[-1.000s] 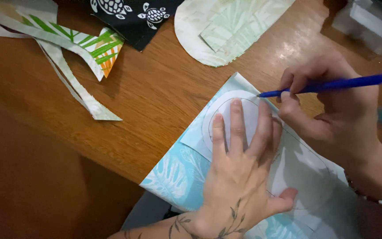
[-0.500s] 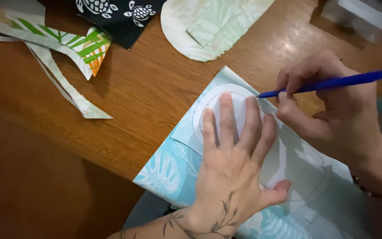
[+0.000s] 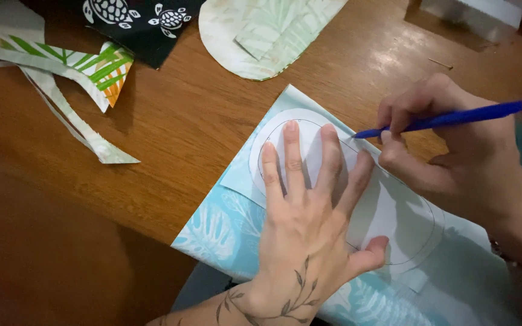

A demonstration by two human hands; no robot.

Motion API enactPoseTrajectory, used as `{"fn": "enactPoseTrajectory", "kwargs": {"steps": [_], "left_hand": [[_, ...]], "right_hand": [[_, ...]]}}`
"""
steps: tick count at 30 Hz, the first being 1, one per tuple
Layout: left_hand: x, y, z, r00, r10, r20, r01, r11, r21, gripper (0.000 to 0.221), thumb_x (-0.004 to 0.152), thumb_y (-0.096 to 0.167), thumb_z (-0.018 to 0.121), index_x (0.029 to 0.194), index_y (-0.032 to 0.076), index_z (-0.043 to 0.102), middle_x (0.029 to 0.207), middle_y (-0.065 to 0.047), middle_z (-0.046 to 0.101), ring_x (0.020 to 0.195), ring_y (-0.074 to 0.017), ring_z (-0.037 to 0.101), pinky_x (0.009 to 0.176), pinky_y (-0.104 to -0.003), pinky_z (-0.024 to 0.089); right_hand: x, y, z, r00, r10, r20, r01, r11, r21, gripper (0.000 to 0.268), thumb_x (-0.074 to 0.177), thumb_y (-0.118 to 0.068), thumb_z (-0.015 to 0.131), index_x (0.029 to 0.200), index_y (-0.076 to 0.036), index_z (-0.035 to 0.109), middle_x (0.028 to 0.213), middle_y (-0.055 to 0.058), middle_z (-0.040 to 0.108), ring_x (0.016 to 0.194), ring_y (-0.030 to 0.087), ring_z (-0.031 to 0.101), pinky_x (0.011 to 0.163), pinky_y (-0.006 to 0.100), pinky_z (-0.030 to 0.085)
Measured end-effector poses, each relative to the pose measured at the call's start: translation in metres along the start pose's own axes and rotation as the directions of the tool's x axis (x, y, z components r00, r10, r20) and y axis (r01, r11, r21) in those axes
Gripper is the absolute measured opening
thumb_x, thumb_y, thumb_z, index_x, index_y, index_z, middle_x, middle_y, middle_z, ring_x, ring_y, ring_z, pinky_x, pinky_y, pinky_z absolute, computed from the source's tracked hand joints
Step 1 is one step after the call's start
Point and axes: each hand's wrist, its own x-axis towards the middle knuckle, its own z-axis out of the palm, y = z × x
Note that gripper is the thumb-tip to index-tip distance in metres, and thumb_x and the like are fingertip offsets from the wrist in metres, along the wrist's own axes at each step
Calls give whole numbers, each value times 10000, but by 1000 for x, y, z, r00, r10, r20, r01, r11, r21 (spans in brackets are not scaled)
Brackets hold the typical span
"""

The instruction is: Tracing a paper pattern onto fabric with a pen and then pinning the fabric layers together to prepare for cutting or sewing.

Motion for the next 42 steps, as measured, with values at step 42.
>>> {"fn": "enactPoseTrajectory", "kwargs": {"steps": [42], "left_hand": [[2,4,0,996,88,9,-88,994,67,1085,637,1008,680,1541,484,387,1595,-329,257,1445,-660,189,1101,-824,250]], "right_hand": [[-46,16,-19,993,95,-63,-85,985,150,190,952,39,687,992,13,503,961,135,632,869,218,643,838,310,518]]}}
